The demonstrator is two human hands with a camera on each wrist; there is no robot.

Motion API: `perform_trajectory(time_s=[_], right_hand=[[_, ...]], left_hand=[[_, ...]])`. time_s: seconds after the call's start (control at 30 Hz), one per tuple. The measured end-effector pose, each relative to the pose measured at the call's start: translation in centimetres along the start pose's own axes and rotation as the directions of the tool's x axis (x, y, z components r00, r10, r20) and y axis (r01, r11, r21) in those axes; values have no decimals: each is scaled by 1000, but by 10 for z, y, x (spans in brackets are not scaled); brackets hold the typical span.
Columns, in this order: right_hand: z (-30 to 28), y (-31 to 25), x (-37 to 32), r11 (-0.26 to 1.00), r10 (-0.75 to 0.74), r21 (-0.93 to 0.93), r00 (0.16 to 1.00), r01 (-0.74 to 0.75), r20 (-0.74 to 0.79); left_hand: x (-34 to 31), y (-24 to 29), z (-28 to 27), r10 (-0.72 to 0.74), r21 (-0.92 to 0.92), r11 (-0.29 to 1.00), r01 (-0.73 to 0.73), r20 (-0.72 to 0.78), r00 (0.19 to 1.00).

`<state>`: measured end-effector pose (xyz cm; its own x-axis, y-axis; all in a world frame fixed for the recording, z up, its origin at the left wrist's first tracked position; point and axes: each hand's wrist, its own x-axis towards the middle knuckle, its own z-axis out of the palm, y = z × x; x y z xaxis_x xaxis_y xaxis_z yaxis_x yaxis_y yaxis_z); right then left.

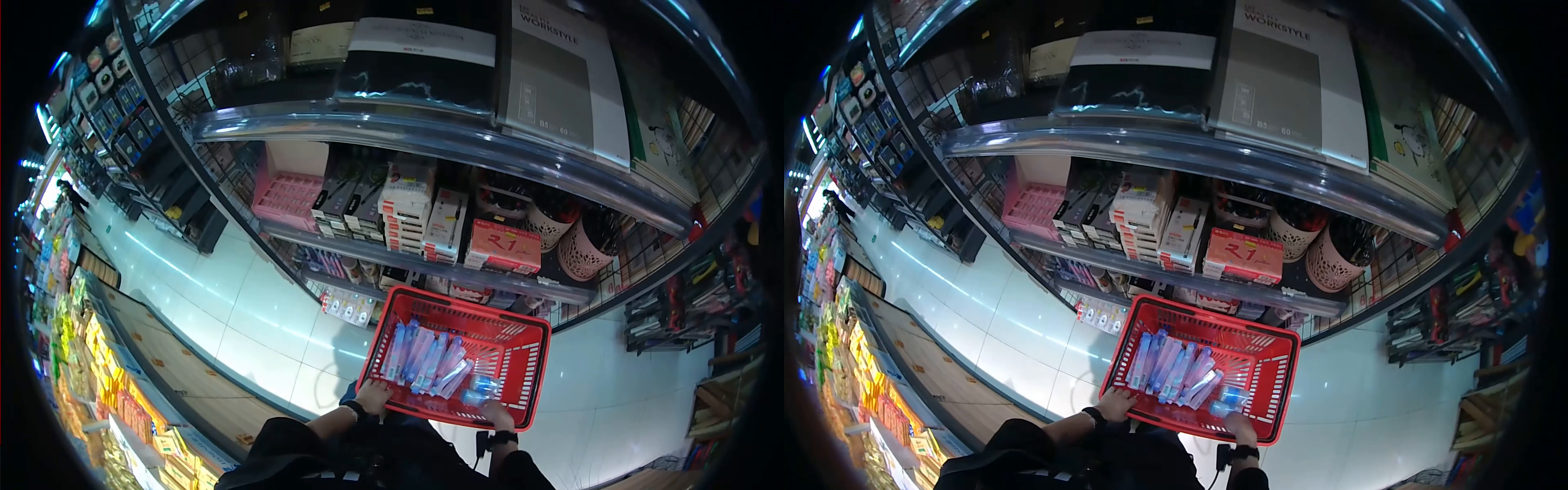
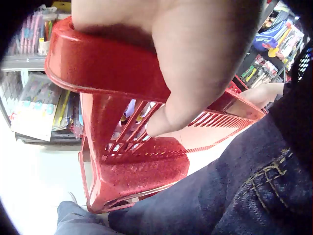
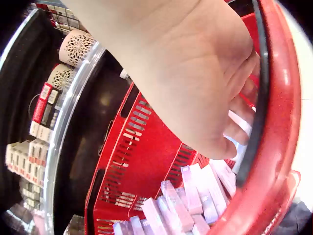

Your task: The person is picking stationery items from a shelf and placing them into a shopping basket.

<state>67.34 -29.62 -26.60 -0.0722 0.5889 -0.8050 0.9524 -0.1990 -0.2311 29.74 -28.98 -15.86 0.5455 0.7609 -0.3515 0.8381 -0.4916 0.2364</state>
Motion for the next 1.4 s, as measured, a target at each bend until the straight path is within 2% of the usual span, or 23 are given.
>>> perform_trajectory(time_s=[0.03,0.1,0.17,0.27,0.3,0.37,0.47,0.5,0.57,0.63,0.67,0.7,0.77,0.8,0.83,0.87,0.9,1.0,1.13,1.2,1.23,1.33,1.4], right_hand=[[-16,-29,-49,995,21,96,997,-14,-70],[-6,-58,-73,993,104,-16,948,-114,-300],[4,-73,-84,999,51,27,820,-44,-570],[-4,-91,-95,989,128,140,741,-46,-659],[-3,-91,-96,992,89,128,664,11,-743],[-6,-95,-100,991,114,128,675,-30,-729],[-5,-95,-101,990,133,130,679,-55,-722],[-4,-94,-99,992,119,118,658,-45,-744],[-2,-93,-98,989,143,132,675,-68,-724],[-7,-94,-99,980,196,167,711,-112,-675],[-7,-95,-100,970,236,189,748,-150,-621],[-6,-94,-98,970,240,190,730,-153,-640],[-5,-97,-101,956,252,288,667,-59,-701],[-3,-96,-97,945,252,328,619,10,-744],[-1,-95,-95,942,266,337,611,2,-746],[2,-95,-93,920,249,372,550,122,-797],[7,-96,-92,887,240,392,483,242,-842],[16,-109,-102,915,188,328,471,236,-862],[22,-124,-120,920,92,228,390,319,-916],[22,-130,-127,901,130,286,425,327,-896],[23,-131,-129,907,123,275,425,320,-897],[26,-135,-135,915,140,287,442,285,-886],[29,-137,-136,914,174,323,483,244,-858]], left_hand=[[1,1,-3,3,8,1000,-3,46,999],[4,-3,0,11,23,1000,-14,112,994],[8,-9,8,26,-35,999,-22,105,994],[11,-14,2,73,-92,994,-64,101,992],[15,-15,-5,93,-206,978,-47,224,970],[18,-16,-34,197,-394,918,-43,361,912],[47,-23,-54,268,-496,865,-78,324,907],[61,-32,-46,334,-515,817,-259,58,941],[68,-27,-104,215,-554,778,-298,-211,954],[64,-25,-189,214,-520,725,-451,-453,866],[65,-28,-212,118,-545,731,-412,-494,862],[73,-36,-226,10,-487,745,-455,-674,738],[68,-41,-281,-208,-502,714,-488,-818,537],[70,-49,-300,-236,-385,784,-486,-910,341],[67,-56,-320,-249,-365,782,-506,-926,283],[71,-65,-334,-239,-332,833,-443,-937,254],[74,-71,-344,-265,-360,859,-364,-921,285],[90,-85,-364,-71,-143,957,-252,-959,274],[100,-80,-380,-68,-220,930,-293,-891,450],[94,-68,-388,-59,-264,936,-231,-766,640],[100,-67,-384,58,5,994,-112,-881,469],[110,-65,-376,-3,-2,1000,3,-818,575],[109,-66,-375,-1,-31,998,-46,-839,544]])
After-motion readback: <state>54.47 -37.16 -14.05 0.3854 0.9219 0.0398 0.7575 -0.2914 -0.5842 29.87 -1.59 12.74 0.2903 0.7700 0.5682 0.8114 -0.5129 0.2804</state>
